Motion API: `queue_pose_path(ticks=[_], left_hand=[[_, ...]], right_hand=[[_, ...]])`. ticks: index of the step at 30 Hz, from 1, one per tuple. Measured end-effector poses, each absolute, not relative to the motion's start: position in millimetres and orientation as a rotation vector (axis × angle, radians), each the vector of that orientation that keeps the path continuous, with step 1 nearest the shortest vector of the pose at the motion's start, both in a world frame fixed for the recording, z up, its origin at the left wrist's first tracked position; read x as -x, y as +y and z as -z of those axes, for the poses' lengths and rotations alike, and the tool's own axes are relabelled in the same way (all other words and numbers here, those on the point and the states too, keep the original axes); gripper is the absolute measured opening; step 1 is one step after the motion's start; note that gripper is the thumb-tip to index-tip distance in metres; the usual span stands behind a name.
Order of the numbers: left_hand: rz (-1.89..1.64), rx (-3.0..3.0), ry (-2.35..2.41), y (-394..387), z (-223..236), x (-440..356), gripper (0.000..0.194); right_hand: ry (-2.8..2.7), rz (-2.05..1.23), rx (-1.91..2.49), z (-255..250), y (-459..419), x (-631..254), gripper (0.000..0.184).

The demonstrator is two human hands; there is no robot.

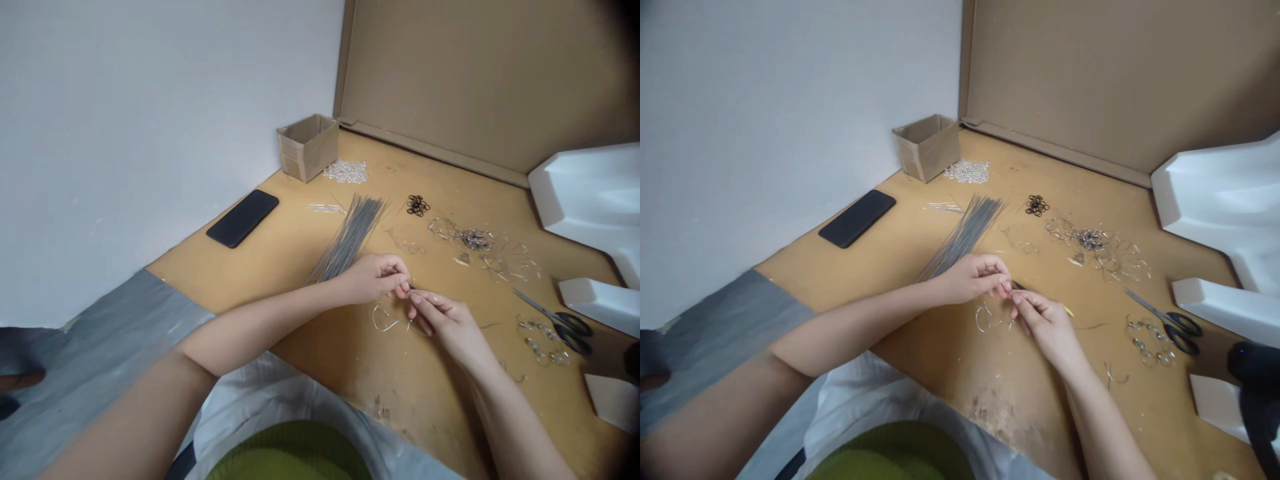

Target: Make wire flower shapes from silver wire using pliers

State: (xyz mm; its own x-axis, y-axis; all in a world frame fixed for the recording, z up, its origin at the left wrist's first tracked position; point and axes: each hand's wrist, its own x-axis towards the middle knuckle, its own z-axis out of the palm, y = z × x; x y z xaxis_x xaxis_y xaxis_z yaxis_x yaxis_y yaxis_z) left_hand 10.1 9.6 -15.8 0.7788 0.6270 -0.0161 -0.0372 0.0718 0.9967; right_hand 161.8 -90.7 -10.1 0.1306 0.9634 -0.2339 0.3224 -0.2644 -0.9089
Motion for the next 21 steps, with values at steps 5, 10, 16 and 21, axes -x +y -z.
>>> queue_pose_path(ticks=[5,10,16,21], left_hand=[[-0.542,-1.406,0.521,10,18,-11,0.006],[-0.574,-1.434,0.524,8,17,-12,0.007],[-0.605,-1.446,0.497,7,17,-12,0.007],[-0.612,-1.446,0.49,7,16,-11,0.008]], right_hand=[[-1.241,-1.112,1.7,10,-91,-159,0.038],[-1.212,-1.098,1.676,16,-92,-161,0.038],[-1.138,-1.1,1.63,24,-91,-164,0.033],[-1.033,-1.113,1.592,27,-90,-164,0.028]])
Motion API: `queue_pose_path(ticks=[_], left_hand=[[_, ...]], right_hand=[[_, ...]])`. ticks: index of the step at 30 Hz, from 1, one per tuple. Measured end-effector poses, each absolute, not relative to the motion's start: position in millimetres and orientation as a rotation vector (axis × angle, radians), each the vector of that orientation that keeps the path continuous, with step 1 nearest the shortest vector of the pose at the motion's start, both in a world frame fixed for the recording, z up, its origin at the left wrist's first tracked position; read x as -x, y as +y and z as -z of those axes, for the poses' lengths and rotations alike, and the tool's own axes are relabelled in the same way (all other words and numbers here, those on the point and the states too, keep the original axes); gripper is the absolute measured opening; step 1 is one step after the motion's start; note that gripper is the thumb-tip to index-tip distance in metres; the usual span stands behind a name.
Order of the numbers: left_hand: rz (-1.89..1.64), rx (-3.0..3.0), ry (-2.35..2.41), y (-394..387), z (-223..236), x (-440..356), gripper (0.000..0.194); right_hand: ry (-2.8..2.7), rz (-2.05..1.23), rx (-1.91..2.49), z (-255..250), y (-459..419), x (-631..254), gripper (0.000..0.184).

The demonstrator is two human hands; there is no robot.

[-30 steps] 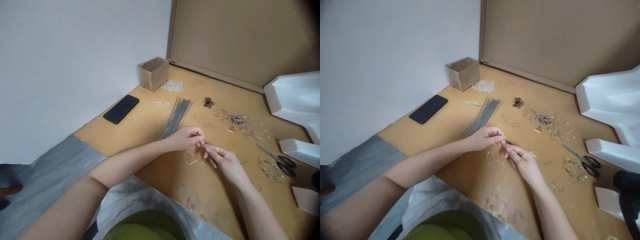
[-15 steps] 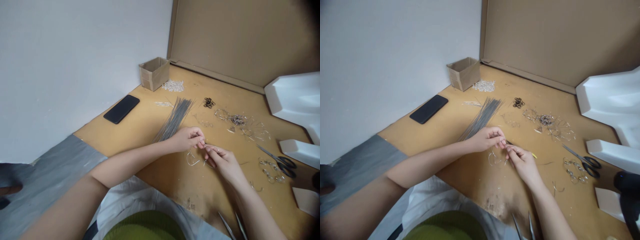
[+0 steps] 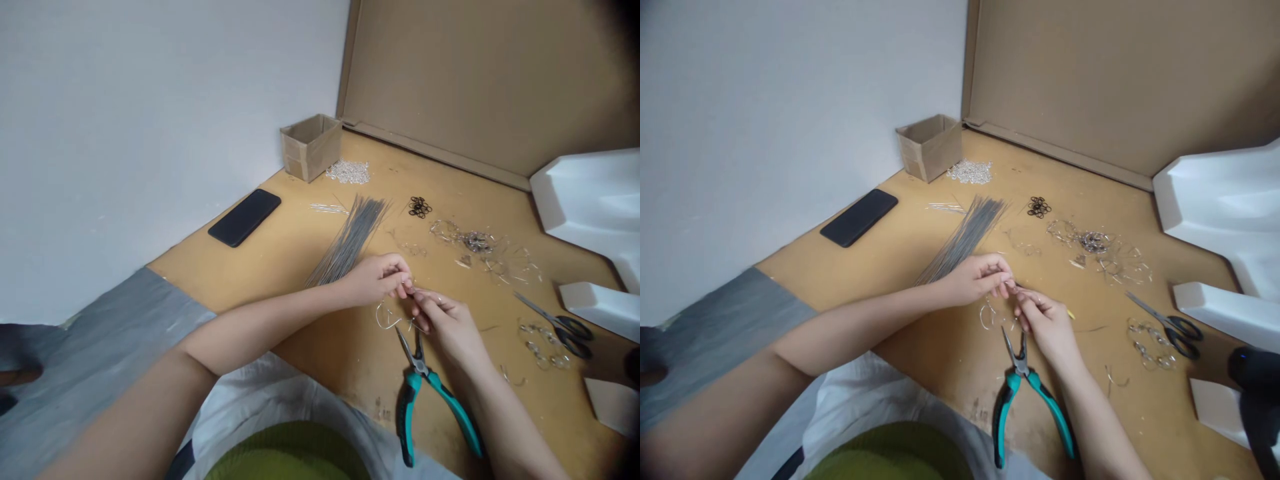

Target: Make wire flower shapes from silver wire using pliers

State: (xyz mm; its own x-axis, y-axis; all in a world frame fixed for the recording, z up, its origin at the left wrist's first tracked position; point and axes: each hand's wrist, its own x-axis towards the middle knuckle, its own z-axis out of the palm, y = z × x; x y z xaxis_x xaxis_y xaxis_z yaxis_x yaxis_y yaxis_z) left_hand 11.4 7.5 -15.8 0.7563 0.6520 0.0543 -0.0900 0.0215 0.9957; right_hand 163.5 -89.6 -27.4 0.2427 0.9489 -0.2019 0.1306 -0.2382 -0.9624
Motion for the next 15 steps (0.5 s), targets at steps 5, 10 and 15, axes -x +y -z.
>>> queue_pose_path(ticks=[5,10,15], left_hand=[[-0.624,-1.431,0.49,8.5,15.6,-10.5,0.012],[-0.655,-1.447,0.506,7.3,15.7,-10.8,0.01],[-0.665,-1.461,0.53,4.6,15.7,-12.1,0.009]], right_hand=[[-0.926,-1.138,1.508,24.1,-87.9,-163.9,0.023],[-0.954,-1.024,1.558,18.3,-88.3,-160.7,0.024],[-0.967,-0.998,1.561,18.7,-90.1,-158.7,0.022]])
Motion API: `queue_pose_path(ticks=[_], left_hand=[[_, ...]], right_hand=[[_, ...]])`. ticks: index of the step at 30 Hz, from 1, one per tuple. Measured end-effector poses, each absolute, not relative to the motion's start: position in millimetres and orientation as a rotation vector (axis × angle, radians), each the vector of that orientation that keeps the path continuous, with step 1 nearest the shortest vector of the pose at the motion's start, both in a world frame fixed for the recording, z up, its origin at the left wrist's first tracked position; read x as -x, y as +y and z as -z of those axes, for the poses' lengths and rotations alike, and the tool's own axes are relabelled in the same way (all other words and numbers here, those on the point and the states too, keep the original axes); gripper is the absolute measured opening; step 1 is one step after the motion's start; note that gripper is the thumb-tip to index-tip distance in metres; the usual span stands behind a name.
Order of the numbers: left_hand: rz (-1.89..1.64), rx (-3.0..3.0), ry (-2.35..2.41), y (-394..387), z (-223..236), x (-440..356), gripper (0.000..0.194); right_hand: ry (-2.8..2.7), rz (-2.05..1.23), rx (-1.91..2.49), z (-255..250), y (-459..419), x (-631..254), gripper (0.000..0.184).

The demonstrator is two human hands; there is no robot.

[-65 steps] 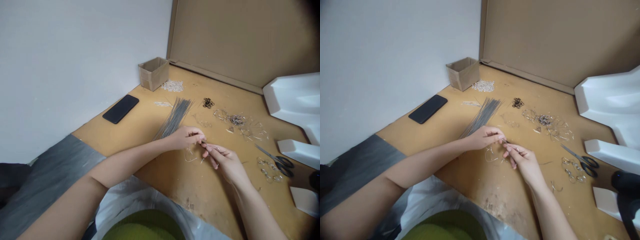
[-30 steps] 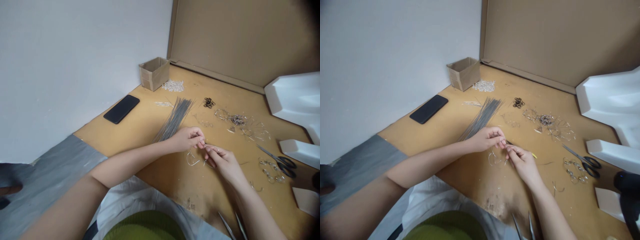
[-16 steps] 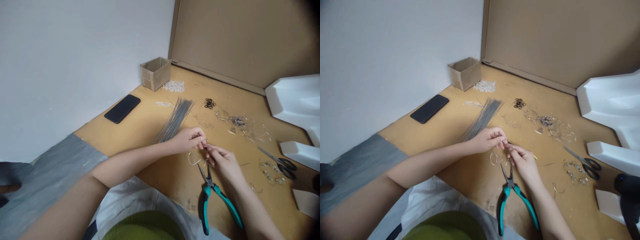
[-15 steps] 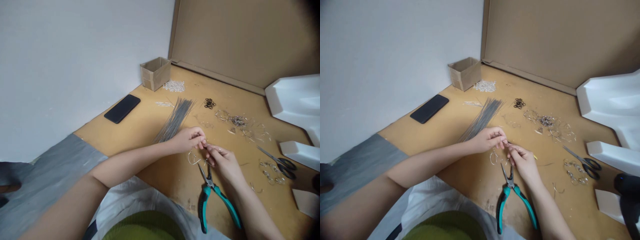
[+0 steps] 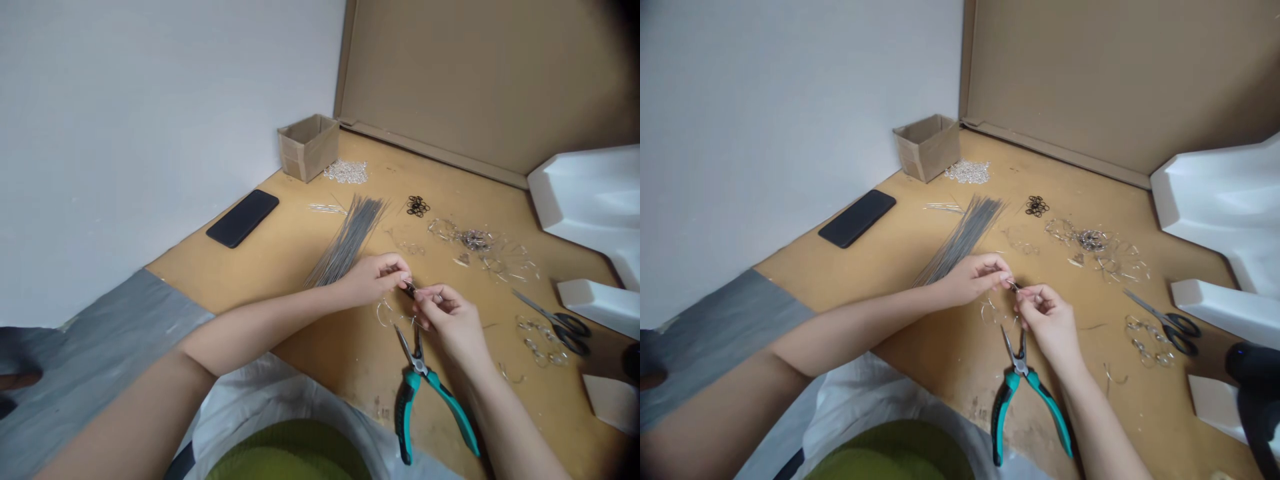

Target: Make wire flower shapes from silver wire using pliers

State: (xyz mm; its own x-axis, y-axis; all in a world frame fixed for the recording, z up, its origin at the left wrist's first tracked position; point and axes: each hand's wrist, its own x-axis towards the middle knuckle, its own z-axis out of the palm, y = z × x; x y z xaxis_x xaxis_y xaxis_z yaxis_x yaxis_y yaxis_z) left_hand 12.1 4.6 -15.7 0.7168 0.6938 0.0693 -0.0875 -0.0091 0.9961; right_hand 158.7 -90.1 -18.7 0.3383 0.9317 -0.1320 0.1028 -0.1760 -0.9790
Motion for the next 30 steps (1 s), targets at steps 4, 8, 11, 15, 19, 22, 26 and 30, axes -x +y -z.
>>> queue_pose_path(ticks=[4,8,11,15,19,22,26,30], left_hand=[[-0.65,-1.392,0.525,2.7,18.9,-13.8,0.01],[-0.656,-1.398,0.549,2.7,21.7,-14.5,0.008],[-0.603,-1.384,0.599,3.7,20.8,-14.9,0.005],[-0.6,-1.323,0.59,5.2,18.1,-15.3,0.006],[-0.624,-1.303,0.524,5.8,16.9,-14.2,0.013],[-0.645,-1.308,0.487,5.2,15.7,-12.8,0.018],[-0.68,-1.304,0.438,4.1,14.6,-12.0,0.024],[-0.702,-1.281,0.401,3.8,15.4,-11.9,0.029]], right_hand=[[-0.977,-1.001,1.564,21.8,-90.9,-159.5,0.02],[-0.986,-0.978,1.587,22.1,-90.6,-158.4,0.018],[-0.994,-0.978,1.597,20.0,-91.0,-155.6,0.018],[-1.004,-0.925,1.579,17.9,-92.7,-151.3,0.018],[-1.009,-0.893,1.538,19.5,-93.6,-151.1,0.018],[-1.006,-0.89,1.521,20.9,-93.0,-153.4,0.018],[-1.007,-0.899,1.506,19.2,-91.8,-155.6,0.018],[-1.005,-0.927,1.507,16.2,-91.0,-156.4,0.018]])
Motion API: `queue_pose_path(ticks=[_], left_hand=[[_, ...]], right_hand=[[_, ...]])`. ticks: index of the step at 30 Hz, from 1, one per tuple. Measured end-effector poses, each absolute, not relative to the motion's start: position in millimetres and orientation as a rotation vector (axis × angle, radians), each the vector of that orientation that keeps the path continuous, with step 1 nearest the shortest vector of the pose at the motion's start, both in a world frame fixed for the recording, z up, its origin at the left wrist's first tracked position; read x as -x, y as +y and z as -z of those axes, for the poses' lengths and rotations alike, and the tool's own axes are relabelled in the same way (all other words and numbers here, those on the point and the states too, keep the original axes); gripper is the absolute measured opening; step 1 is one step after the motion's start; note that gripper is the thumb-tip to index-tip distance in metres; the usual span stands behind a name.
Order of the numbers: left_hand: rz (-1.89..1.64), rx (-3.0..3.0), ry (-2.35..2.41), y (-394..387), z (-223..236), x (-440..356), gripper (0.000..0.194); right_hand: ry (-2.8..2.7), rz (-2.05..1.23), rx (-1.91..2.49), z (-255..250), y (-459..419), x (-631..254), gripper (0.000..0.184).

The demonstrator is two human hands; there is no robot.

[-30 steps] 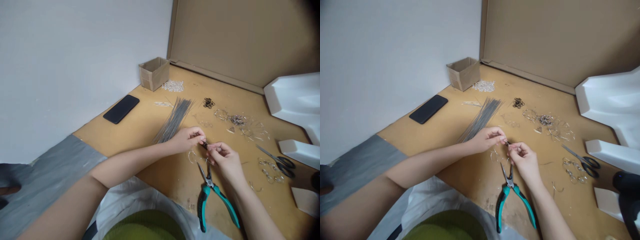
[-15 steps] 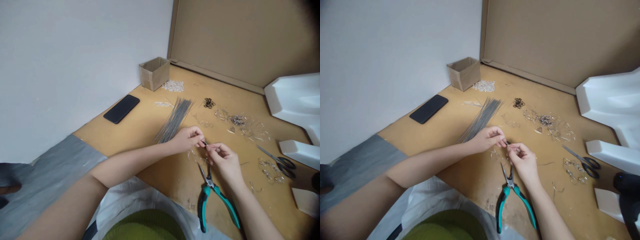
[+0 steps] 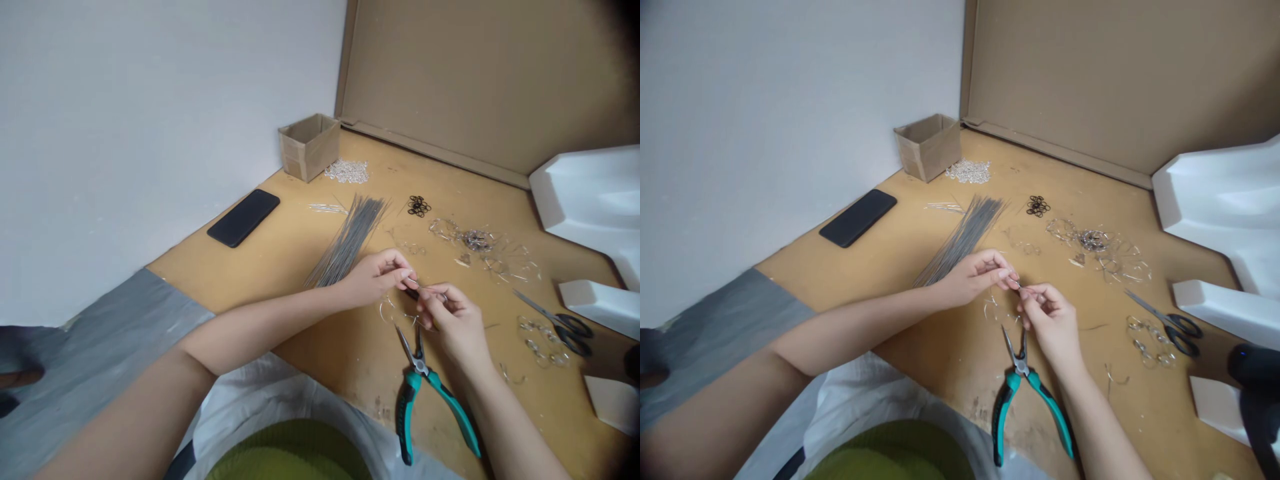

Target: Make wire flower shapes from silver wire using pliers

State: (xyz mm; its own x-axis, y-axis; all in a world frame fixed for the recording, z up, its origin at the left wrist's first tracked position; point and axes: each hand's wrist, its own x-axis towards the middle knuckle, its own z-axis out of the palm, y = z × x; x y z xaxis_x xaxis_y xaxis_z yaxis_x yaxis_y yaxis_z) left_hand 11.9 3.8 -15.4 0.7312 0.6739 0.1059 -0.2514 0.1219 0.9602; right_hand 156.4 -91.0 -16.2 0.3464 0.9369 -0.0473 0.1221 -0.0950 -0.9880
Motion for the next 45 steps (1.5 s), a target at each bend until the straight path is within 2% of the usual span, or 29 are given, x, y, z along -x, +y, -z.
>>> queue_pose_path(ticks=[5,15,22,28,33,40,45], left_hand=[[-0.742,-1.349,0.367,5,14,-10,0.028],[-0.704,-1.537,0.44,6,7,-8,0.014],[-0.717,-2.067,0.432,14,2,0,0.008],[-0.521,-2.323,0.404,19,0,3,0.01],[-0.503,-2.513,0.25,20,-5,5,0.015],[-0.515,-2.351,0.265,17,-3,4,0.016],[-0.38,-2.018,0.263,21,1,2,0.025]], right_hand=[[-0.956,-0.96,1.485,18,-91,-158,0.017],[-0.975,-1.013,1.471,22,-93,-160,0.016],[-1.062,-1.06,1.547,22,-92,-160,0.019],[-1.125,-1.085,1.6,15,-92,-156,0.025],[-1.139,-1.091,1.614,11,-92,-154,0.024],[-1.145,-1.12,1.603,11,-92,-156,0.024],[-1.153,-1.125,1.61,9,-92,-154,0.025]])
